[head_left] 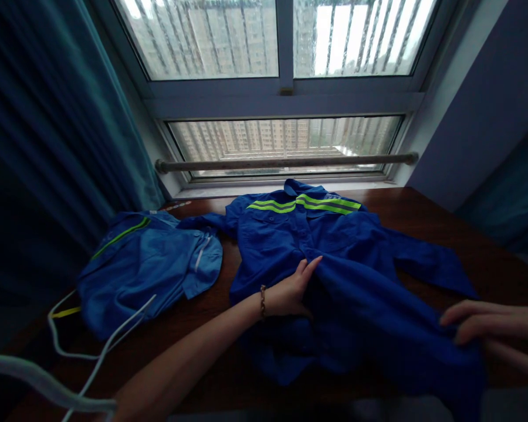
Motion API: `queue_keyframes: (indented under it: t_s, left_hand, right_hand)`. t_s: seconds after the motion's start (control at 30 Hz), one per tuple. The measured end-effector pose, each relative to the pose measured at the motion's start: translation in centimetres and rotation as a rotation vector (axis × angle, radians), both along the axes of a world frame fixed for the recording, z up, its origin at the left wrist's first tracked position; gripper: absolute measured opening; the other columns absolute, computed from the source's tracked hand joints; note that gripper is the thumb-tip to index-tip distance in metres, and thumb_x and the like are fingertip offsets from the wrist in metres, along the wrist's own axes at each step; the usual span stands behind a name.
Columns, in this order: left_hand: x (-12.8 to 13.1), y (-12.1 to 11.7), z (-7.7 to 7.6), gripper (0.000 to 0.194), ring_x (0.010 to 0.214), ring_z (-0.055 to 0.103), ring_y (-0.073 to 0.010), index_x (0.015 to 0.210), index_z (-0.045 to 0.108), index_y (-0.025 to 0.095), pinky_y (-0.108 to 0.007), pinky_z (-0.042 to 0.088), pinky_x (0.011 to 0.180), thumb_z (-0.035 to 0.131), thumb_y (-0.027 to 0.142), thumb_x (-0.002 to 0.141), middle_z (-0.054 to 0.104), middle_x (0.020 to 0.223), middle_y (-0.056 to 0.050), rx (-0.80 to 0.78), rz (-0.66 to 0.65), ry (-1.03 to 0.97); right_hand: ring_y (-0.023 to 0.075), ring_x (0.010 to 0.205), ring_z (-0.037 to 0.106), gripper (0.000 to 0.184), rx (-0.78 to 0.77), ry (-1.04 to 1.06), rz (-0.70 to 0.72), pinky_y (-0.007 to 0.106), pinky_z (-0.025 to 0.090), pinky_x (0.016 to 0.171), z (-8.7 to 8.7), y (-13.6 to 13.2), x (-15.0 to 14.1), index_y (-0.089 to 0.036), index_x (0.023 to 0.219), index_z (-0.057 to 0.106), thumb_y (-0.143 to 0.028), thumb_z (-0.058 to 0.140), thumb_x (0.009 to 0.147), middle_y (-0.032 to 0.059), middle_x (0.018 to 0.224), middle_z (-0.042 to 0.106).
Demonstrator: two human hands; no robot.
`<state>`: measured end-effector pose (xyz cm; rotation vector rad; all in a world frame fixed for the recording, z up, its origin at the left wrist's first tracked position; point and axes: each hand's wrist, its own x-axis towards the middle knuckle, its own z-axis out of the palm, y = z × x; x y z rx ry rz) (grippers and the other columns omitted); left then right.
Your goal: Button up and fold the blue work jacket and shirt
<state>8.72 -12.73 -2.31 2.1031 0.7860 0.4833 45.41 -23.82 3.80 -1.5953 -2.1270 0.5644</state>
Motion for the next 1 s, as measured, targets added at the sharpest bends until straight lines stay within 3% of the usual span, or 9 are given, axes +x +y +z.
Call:
queue_keyframes:
  t_s: [0.07,0.13,0.27,0.37,0.53,0.63,0.73,0.87,1.0]
  left_hand:
    - [-0.6,-0.6,0.5,0.121,0.126,0.019,-0.0351,0.137,0.003,0.024,-0.048,0.022,0.101,0.079,0.022,0.042,0.014,0.139,-0.016,0.023,-0.064,0.05]
    - [-1.3,-1.8,1.0,0.119,0.127,0.02,-0.0324,0.137,0.004,0.025,-0.047,0.022,0.102,0.078,0.022,0.044,0.017,0.139,-0.014,0.05,-0.064,0.095]
    - [-3.0,-5.4,1.8,0.106,0.125,0.026,-0.0257,0.135,0.013,0.03,-0.041,0.025,0.103,0.076,0.02,0.05,0.022,0.139,-0.009,0.099,0.086,0.216]
    - [-4.1,-8.3,2.0,0.085,0.124,0.028,-0.0245,0.131,0.027,0.029,-0.04,0.026,0.103,0.071,0.019,0.059,0.029,0.136,-0.007,0.081,0.166,0.328]
    - [-5.6,-11.1,2.8,0.06,0.119,0.036,-0.0215,0.124,0.039,0.032,-0.035,0.031,0.1,0.06,0.017,0.069,0.036,0.133,-0.003,-0.043,0.147,0.35]
    - [-5.7,-11.2,3.5,0.054,0.114,0.041,-0.0188,0.119,0.044,0.031,-0.03,0.033,0.097,0.06,0.017,0.069,0.042,0.128,-0.001,-0.092,0.14,0.296]
    - [-5.2,-10.4,3.6,0.04,0.102,0.048,-0.0148,0.109,0.051,0.026,-0.025,0.037,0.09,0.056,0.014,0.071,0.052,0.112,-0.001,-0.081,0.226,0.217]
    - [-4.2,-9.0,2.6,0.019,0.074,0.051,-0.0113,0.087,0.055,0.018,-0.021,0.041,0.066,0.052,0.011,0.07,0.055,0.086,0.0,-0.085,0.33,0.203]
    - [-3.2,-7.9,2.0,0.009,0.066,0.047,-0.0106,0.074,0.054,0.016,-0.019,0.036,0.059,0.054,0.012,0.067,0.053,0.075,0.001,-0.075,0.275,0.271]
  right_hand:
    - [0.0217,0.089,0.059,0.018,-0.139,-0.096,0.091,0.031,0.048,0.077,-1.0,0.3,-0.4,-0.032,0.084,0.068,-0.034,0.053,0.074,0.0088,0.098,0.063]
    - [0.023,0.093,0.058,0.021,-0.131,-0.138,0.088,0.034,0.048,0.08,-1.3,0.6,-1.9,-0.031,0.091,0.066,-0.031,0.053,0.074,0.0084,0.101,0.062]
    - [0.0204,0.1,0.053,0.026,-0.101,-0.072,0.179,0.031,0.044,0.086,0.6,0.9,-6.8,-0.03,0.103,0.06,-0.031,0.046,0.081,0.0054,0.111,0.056]
    - [0.0168,0.09,0.056,0.023,-0.17,0.004,0.29,0.026,0.045,0.078,1.6,1.2,-11.0,-0.027,0.097,0.06,-0.033,0.041,0.084,0.004,0.099,0.059]
    - [0.0186,0.083,0.055,0.022,-0.185,-0.069,0.251,0.028,0.044,0.074,-1.3,1.9,-16.8,-0.019,0.093,0.058,-0.035,0.049,0.081,0.0063,0.09,0.057]
    - [0.0241,0.088,0.052,0.029,-0.132,-0.274,0.194,0.034,0.043,0.075,-3.4,2.1,-18.8,-0.014,0.097,0.056,-0.033,0.056,0.075,0.0111,0.094,0.055]
    - [0.0252,0.088,0.052,0.026,-0.089,-0.406,0.196,0.035,0.043,0.074,-4.0,2.3,-19.5,-0.013,0.094,0.056,-0.026,0.059,0.072,0.0115,0.093,0.055]
    - [0.0223,0.082,0.054,0.014,-0.086,-0.44,0.252,0.032,0.043,0.071,-3.7,2.4,-19.3,-0.015,0.083,0.058,-0.025,0.056,0.073,0.0084,0.086,0.057]
    - [0.0213,0.077,0.053,0.021,-0.089,-0.411,0.236,0.03,0.04,0.065,-4.4,2.5,-18.8,-0.016,0.074,0.059,-0.038,0.056,0.073,0.0072,0.08,0.058]
